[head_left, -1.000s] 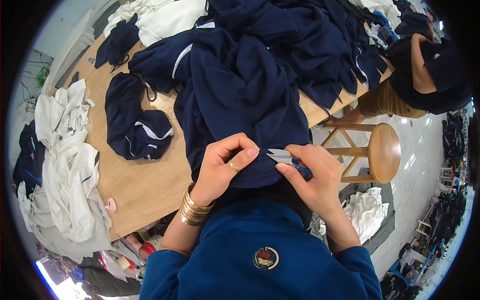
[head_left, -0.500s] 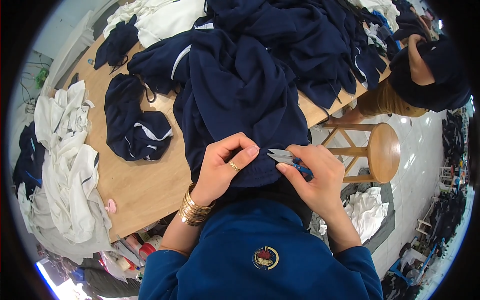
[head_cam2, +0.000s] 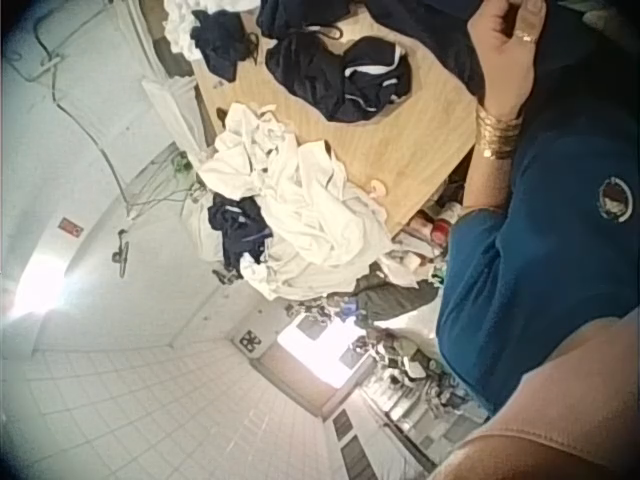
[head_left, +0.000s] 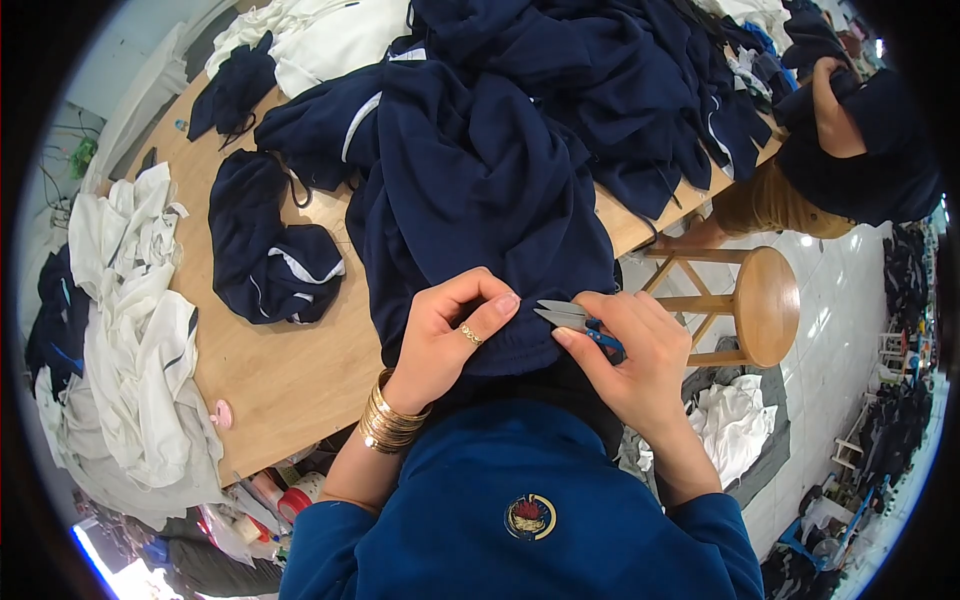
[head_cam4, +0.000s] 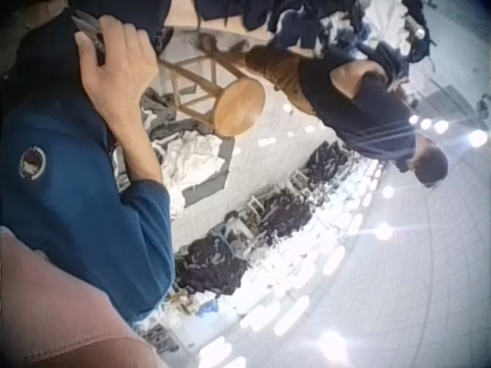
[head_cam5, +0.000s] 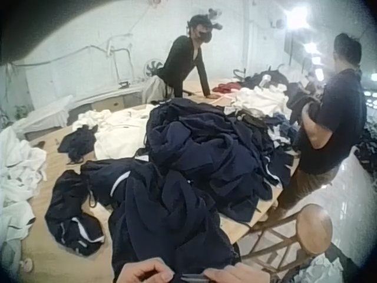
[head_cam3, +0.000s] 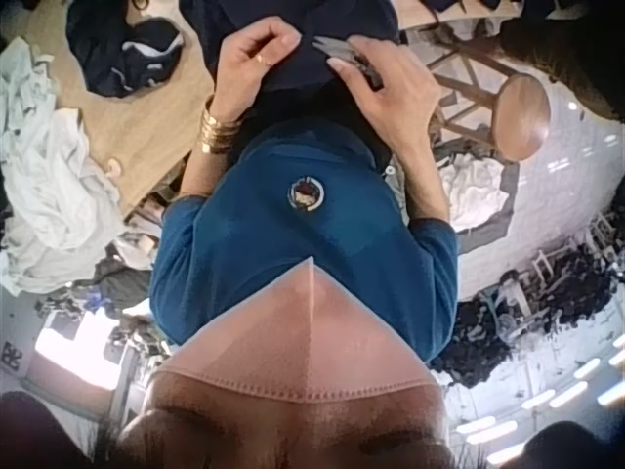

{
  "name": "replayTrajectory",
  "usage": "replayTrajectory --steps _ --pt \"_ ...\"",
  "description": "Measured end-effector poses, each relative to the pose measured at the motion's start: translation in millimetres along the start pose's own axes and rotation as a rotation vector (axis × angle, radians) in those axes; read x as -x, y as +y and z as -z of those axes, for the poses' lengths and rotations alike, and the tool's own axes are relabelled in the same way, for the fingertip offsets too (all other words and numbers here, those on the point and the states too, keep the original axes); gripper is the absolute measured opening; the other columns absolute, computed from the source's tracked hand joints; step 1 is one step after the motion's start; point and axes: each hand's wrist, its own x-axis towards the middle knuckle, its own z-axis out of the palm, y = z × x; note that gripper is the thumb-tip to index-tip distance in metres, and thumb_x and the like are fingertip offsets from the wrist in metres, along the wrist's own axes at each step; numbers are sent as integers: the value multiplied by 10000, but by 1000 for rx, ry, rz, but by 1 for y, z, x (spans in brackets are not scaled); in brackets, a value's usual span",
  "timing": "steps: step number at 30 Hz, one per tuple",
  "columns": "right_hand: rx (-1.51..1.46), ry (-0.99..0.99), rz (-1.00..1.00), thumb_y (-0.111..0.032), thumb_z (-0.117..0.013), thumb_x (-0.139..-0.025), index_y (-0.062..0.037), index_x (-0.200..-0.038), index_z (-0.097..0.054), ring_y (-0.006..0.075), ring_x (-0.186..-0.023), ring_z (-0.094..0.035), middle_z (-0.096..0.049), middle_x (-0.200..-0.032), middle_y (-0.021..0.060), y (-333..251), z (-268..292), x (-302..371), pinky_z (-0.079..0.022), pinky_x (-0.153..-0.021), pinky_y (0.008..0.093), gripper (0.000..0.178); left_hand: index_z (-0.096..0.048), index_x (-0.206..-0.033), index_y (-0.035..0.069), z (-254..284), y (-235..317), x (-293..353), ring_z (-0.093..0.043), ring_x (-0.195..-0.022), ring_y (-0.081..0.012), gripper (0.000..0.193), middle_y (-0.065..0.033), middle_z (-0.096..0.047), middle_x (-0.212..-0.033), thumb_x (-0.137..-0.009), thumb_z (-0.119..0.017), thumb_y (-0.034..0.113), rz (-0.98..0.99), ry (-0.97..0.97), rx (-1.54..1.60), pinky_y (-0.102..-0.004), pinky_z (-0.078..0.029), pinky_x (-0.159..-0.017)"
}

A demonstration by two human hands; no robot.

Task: Trimming loose threads from dark blue garments using thread snips in a factory setting.

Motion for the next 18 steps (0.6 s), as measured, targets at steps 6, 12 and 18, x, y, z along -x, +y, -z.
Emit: replayTrajectory --steps 6,12,18 --pt "22 18 19 -133 -748 -686 -50 -826 -637 196 -565 -507 -571 -647 46 0 -1 0 -380 -510 299 196 -608 -843 -17 -1 1 0 -487 -702 -42 140 14 -574 -742 -886 -599 116 -2 -4 -3 -180 -391 -657" --pt "8 24 -11 -136 -745 -691 -49 -830 -638 183 -579 -521 -588 -675 54 0 -5 2 -394 -523 281 196 -608 -852 -17 -2 -2 0 -486 -710 -40 140 14 -575 -748 -887 -596 117 -5 4 -10 -180 -393 -664" --pt "-625 -96 -366 -163 -706 -777 -19 -906 -628 74 -623 -491 -573 -707 14 11 -15 7 -388 -570 218 209 -607 -861 -18 -3 -3 -1 -480 -715 -36 148 18 -570 -755 -894 -588 124 19 -9 27 -179 -391 -666"
